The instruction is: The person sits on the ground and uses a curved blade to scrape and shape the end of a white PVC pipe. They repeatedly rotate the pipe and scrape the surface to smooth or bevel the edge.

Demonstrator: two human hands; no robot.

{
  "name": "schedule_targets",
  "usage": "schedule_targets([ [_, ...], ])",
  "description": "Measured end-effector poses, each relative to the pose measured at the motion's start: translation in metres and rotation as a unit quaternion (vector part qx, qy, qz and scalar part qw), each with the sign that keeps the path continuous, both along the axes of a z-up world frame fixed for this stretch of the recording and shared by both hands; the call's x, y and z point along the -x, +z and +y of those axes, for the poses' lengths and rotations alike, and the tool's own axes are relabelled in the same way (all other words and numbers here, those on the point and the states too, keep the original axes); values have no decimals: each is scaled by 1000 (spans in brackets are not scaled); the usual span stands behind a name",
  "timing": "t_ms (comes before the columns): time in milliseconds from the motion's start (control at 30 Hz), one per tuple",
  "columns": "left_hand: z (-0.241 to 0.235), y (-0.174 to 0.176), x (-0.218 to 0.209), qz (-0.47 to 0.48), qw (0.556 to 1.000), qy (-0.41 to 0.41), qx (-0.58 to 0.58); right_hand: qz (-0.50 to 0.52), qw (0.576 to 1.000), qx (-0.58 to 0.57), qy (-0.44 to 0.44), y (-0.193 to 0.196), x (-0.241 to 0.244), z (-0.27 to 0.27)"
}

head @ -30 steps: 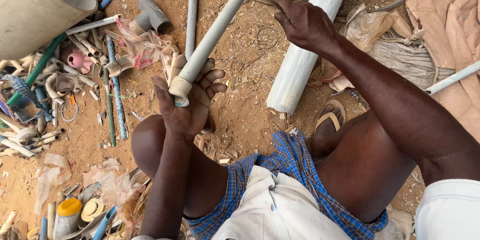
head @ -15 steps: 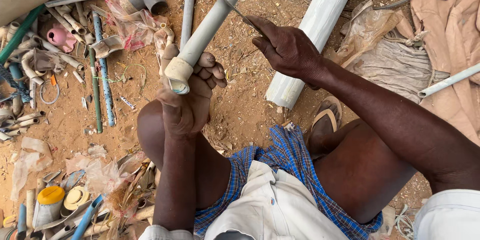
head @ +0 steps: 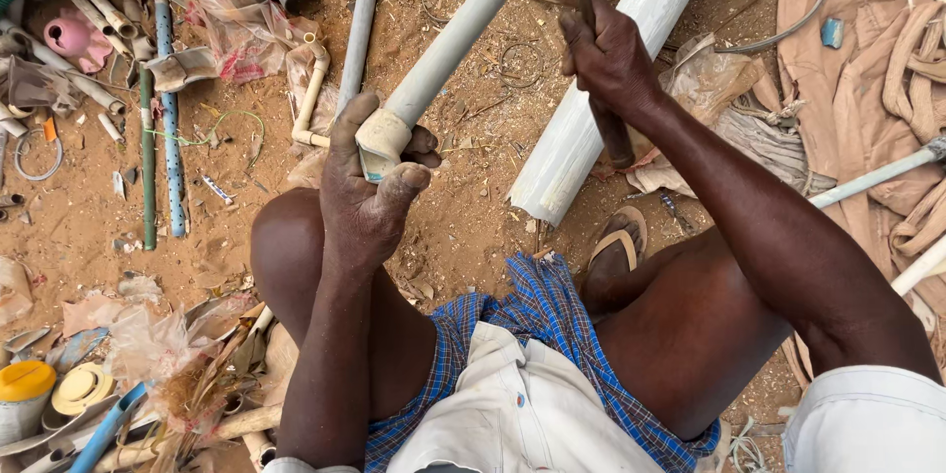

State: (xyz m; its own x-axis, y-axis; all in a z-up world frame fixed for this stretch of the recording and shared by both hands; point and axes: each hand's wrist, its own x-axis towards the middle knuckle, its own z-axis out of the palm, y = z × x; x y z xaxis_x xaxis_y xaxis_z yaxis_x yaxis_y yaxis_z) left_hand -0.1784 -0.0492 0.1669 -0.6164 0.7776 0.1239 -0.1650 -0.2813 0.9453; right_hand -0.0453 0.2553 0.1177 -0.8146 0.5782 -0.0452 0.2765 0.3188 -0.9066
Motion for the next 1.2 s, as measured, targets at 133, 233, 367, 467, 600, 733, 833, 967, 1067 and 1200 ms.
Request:
schedule_targets([
  [133,0,-2,-4,97,991,71,63,22,986,-120,115,11,-3,-53],
  [233,2,-1,-6,191,969,110,114,3,977,-171,128,11,6,-68],
  [367,8,-2,-7,205,963,135,115,18,994,-74,77,-7,19,-35],
  [467,9,-3,-7,166,973,131,92,-9,999,-36,15,-20,14,3],
  [600,9,-5,-17,91,991,80,48,-10,1000,15,4,-21,0,9],
  [733,14,-5,-15,67,995,74,28,4,990,-55,131,-2,2,-41],
  [833,9,-5,-12,124,984,104,69,32,980,-93,175,6,4,-78],
  [967,10,-3,-10,130,988,76,37,22,980,-129,146,4,13,-63],
  [1067,6,-1,-9,143,987,66,44,-39,998,-13,48,-3,18,-18],
  [1200,2,3,-9,165,983,40,69,-51,999,-10,9,-9,-2,15],
])
